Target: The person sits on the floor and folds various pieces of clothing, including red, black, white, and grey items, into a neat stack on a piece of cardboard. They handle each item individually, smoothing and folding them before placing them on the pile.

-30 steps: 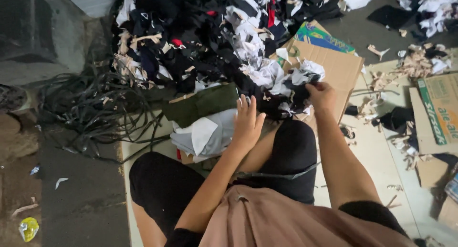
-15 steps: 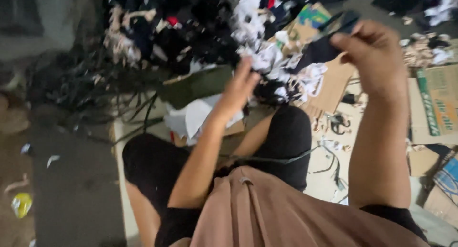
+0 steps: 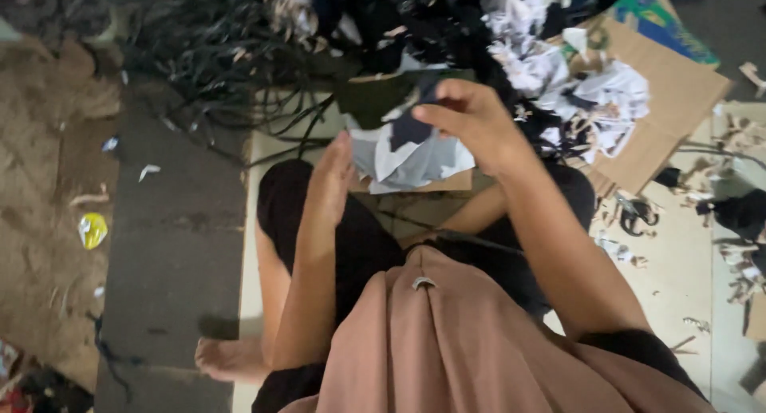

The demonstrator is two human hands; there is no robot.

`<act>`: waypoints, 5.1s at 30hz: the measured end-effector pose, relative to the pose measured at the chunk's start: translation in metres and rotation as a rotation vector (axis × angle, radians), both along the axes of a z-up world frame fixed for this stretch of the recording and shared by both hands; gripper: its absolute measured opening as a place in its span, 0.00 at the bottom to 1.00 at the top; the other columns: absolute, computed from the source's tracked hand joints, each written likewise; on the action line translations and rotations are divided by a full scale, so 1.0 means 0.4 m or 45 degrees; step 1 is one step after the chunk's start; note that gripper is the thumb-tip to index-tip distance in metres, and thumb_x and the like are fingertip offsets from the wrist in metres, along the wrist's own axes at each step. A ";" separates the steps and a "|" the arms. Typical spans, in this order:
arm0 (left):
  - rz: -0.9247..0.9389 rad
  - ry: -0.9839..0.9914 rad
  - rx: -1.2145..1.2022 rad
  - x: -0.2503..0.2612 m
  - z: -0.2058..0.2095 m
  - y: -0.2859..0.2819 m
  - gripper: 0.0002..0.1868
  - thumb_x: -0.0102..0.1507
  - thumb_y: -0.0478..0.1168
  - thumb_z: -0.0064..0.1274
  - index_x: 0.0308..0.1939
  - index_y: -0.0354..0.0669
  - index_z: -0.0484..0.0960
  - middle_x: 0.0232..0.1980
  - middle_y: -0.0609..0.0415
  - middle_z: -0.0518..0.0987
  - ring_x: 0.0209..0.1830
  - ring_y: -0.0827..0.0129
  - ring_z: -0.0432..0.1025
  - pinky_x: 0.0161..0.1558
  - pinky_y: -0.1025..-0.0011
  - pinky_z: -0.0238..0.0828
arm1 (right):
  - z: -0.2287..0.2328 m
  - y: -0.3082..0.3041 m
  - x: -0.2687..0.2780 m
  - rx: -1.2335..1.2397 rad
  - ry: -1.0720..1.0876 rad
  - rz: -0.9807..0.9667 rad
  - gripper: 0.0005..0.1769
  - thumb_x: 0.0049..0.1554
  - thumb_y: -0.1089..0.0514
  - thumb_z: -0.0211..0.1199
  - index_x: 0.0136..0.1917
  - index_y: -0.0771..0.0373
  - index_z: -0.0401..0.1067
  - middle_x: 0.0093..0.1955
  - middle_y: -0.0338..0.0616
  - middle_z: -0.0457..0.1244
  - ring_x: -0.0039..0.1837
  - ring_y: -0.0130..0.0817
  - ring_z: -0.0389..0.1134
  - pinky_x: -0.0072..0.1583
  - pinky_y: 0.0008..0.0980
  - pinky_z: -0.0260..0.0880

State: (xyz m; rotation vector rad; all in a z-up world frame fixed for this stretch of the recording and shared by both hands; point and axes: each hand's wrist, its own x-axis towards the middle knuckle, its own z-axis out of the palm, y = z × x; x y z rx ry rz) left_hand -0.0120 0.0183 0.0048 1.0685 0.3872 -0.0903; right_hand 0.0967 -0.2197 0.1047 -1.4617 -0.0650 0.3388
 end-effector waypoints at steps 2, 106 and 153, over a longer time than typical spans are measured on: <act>0.073 0.015 -0.024 -0.016 -0.020 0.038 0.39 0.73 0.57 0.42 0.81 0.43 0.49 0.84 0.39 0.40 0.83 0.46 0.31 0.79 0.48 0.25 | -0.032 0.076 0.002 0.038 0.053 0.032 0.20 0.49 0.59 0.81 0.47 0.64 0.71 0.36 0.39 0.63 0.38 0.27 0.71 0.38 0.24 0.74; -0.696 -0.043 0.305 0.174 0.013 -0.563 0.31 0.68 0.53 0.52 0.76 0.59 0.66 0.78 0.38 0.59 0.78 0.45 0.54 0.74 0.44 0.51 | -0.062 -0.300 -0.299 -0.995 -0.654 -0.281 0.11 0.53 0.55 0.74 0.50 0.41 0.85 0.56 0.42 0.72 0.68 0.47 0.68 0.68 0.45 0.67; -0.462 -0.171 0.170 0.071 0.475 -0.226 0.24 0.69 0.38 0.49 0.69 0.60 0.74 0.53 0.54 0.77 0.35 0.80 0.68 0.29 0.85 0.69 | 0.000 -0.548 0.307 -0.922 -1.085 0.092 0.40 0.38 0.78 0.55 0.64 0.58 0.75 0.58 0.49 0.66 0.66 0.52 0.66 0.70 0.44 0.62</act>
